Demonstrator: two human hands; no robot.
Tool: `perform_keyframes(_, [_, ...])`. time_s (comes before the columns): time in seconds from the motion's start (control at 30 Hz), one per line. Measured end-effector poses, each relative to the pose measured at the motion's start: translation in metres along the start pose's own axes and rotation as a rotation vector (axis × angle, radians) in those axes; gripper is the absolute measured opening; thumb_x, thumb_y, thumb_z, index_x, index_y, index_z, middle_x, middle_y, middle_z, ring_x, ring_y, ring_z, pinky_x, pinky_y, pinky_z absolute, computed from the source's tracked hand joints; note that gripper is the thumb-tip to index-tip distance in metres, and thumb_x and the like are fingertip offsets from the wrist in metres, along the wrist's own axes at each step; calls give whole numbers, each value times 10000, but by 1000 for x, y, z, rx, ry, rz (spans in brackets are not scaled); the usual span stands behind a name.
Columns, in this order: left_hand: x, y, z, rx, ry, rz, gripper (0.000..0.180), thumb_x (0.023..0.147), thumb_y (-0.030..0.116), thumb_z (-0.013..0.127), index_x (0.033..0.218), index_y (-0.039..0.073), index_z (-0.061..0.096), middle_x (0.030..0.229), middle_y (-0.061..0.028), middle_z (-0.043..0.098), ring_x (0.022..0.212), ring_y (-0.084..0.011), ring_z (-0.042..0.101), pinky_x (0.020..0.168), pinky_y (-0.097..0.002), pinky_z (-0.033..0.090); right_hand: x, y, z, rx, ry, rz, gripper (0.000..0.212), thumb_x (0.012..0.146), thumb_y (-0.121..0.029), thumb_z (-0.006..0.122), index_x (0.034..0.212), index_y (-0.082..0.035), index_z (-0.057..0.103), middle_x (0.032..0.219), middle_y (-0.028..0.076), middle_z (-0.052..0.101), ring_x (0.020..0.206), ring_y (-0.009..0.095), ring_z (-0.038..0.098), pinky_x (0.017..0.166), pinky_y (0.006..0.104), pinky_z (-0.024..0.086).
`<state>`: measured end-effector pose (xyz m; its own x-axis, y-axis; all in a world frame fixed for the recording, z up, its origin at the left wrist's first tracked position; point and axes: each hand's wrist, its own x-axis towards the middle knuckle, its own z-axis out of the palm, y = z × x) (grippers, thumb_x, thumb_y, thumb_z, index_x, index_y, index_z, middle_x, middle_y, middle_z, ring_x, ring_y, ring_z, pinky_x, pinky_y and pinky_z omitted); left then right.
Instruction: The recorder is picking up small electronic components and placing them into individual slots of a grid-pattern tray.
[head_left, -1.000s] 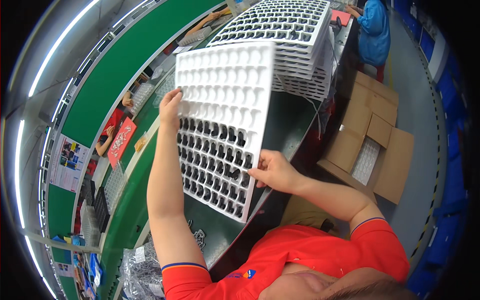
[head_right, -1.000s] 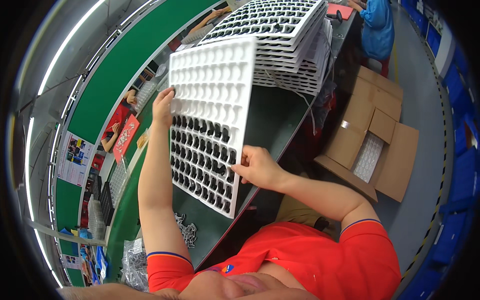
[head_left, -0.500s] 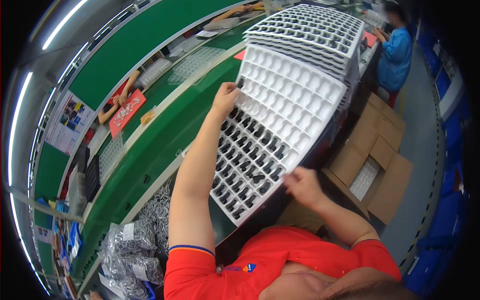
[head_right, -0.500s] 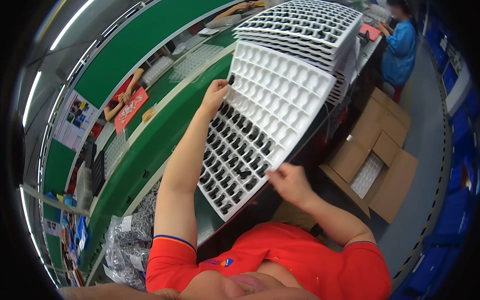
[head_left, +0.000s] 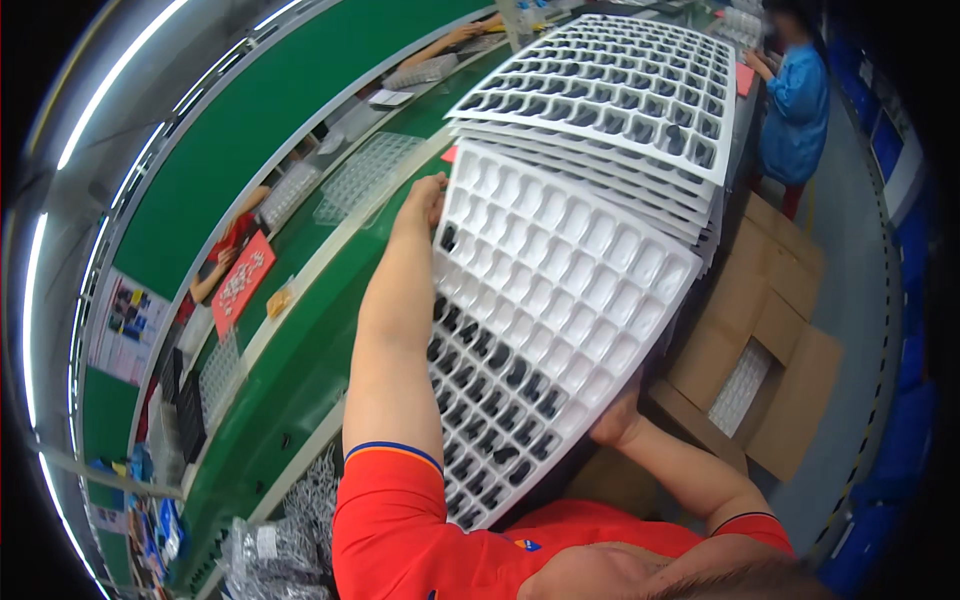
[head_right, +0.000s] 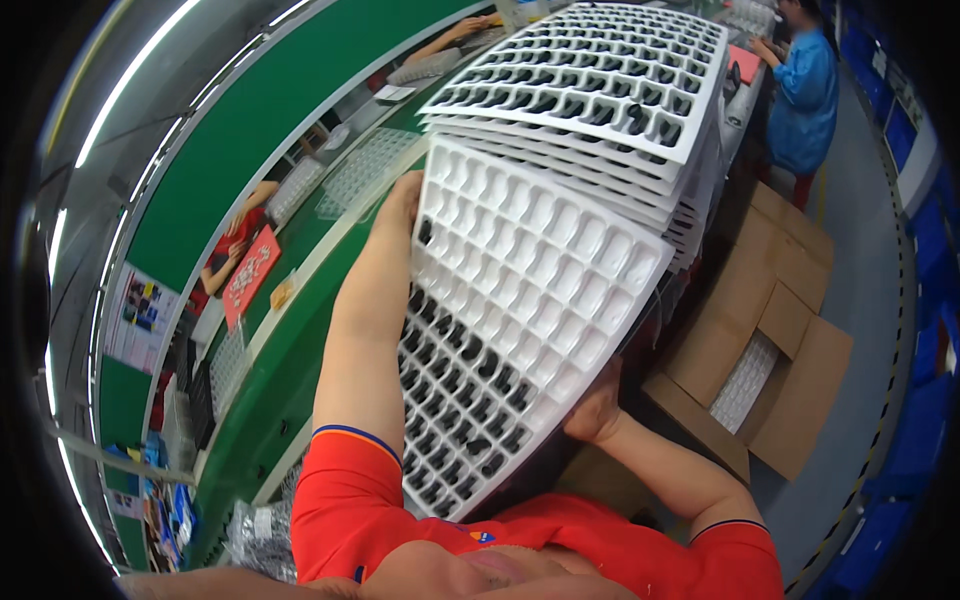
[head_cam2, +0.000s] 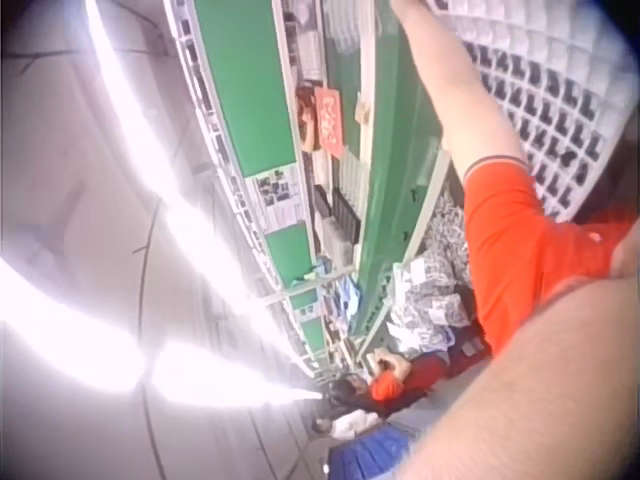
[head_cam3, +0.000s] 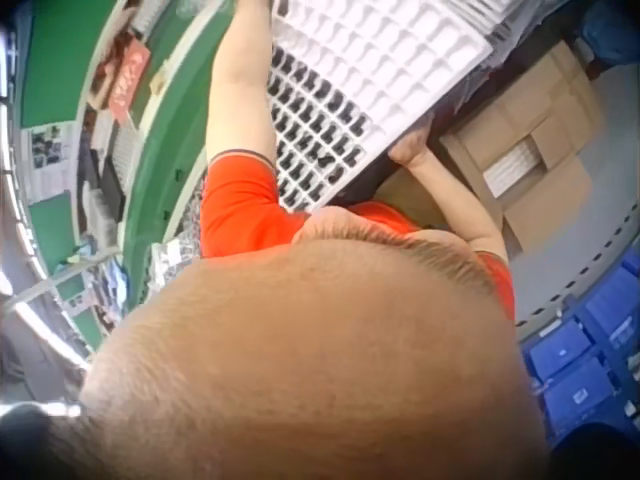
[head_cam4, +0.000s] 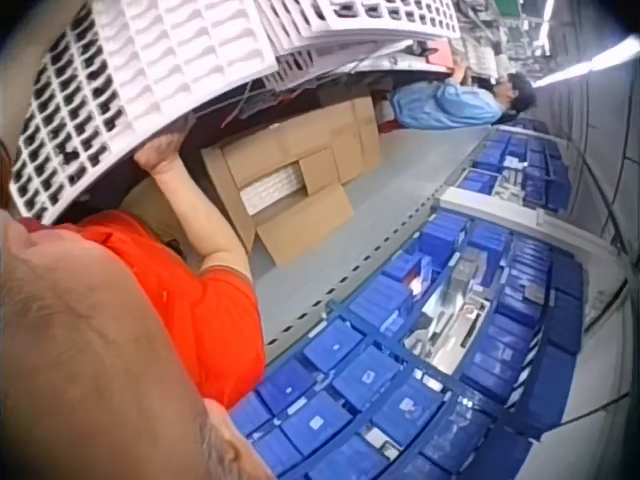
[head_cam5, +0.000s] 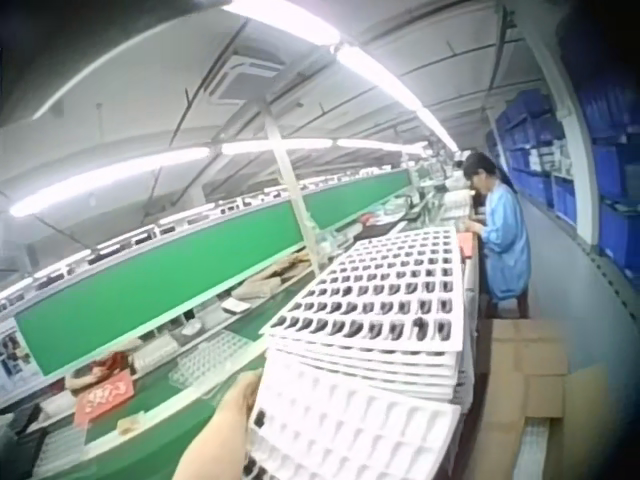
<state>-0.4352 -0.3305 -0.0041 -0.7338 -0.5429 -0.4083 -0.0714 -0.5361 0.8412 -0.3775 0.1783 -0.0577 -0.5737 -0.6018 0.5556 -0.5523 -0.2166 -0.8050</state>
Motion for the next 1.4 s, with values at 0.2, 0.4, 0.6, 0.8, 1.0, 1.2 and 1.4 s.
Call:
perform_keyframes(0.2, [-42, 6, 94, -44, -122, 58, 363, 982, 132, 572, 1314, -9, 528, 1133, -196, 692, 926, -368, 716, 799, -483, 623, 0, 1, -19, -443, -172, -158, 406, 818, -328, 653, 1148, -99, 717, 1206, 143, 679, 1113, 373, 633, 975, 508, 466])
perform_keyframes(0.4, [-14, 4, 84, -20, -85, 85, 365, 982, 103, 555, 1330, -1, 515, 1161, -197, 678, 959, -366, 705, 819, -486, 616, 3, 4, -15, -244, -282, -14, 406, 829, -331, 664, 1165, -106, 705, 1210, 130, 671, 1111, 349, 627, 968, 492, 468])
perform_keyframes(0.6, [0, -3, 63, -7, -40, 113, 372, 982, 74, 538, 1347, 8, 502, 1189, -198, 665, 993, -364, 695, 840, -489, 610, 10, 0, -15, 44, -387, 153, 405, 849, -330, 675, 1186, -105, 685, 1218, 120, 656, 1114, 320, 614, 967, 463, 467])
perform_keyframes(0.8, [16, -11, 61, 3, -9, 156, 383, 982, 45, 521, 1363, 16, 489, 1217, -199, 651, 1026, -363, 684, 860, -492, 603, 15, -4, -17, 321, -480, 304, 407, 869, -328, 685, 1207, -103, 664, 1226, 111, 640, 1117, 291, 600, 967, 435, 467])
perform_keyframes(1.0, [36, -14, 70, 16, 3, 211, 398, 982, 16, 504, 1379, 24, 476, 1245, -200, 637, 1059, -361, 673, 881, -495, 597, 18, -7, -14, 587, -554, 440, 411, 889, -327, 695, 1228, -101, 643, 1235, 101, 625, 1120, 261, 587, 966, 406, 466])
perform_keyframes(1.2, [52, -24, 70, 5, 21, 249, 417, 983, -13, 487, 1396, 33, 463, 1272, -201, 623, 1093, -359, 662, 901, -498, 590, -10, 15, -3, 706, -703, 654, 415, 892, -323, 705, 1230, -93, 633, 1237, 100, 618, 1121, 242, 580, 966, 388, 467])
perform_keyframes(1.4, [54, 9, 48, 0, 52, 333, 438, 983, -42, 470, 1412, 41, 450, 1300, -201, 610, 1126, -358, 651, 922, -501, 583, 19, -7, -12, 342, -572, 305, 438, 898, -333, 698, 1256, -91, 631, 1265, 95, 614, 1149, 253, 577, 983, 410, 459])
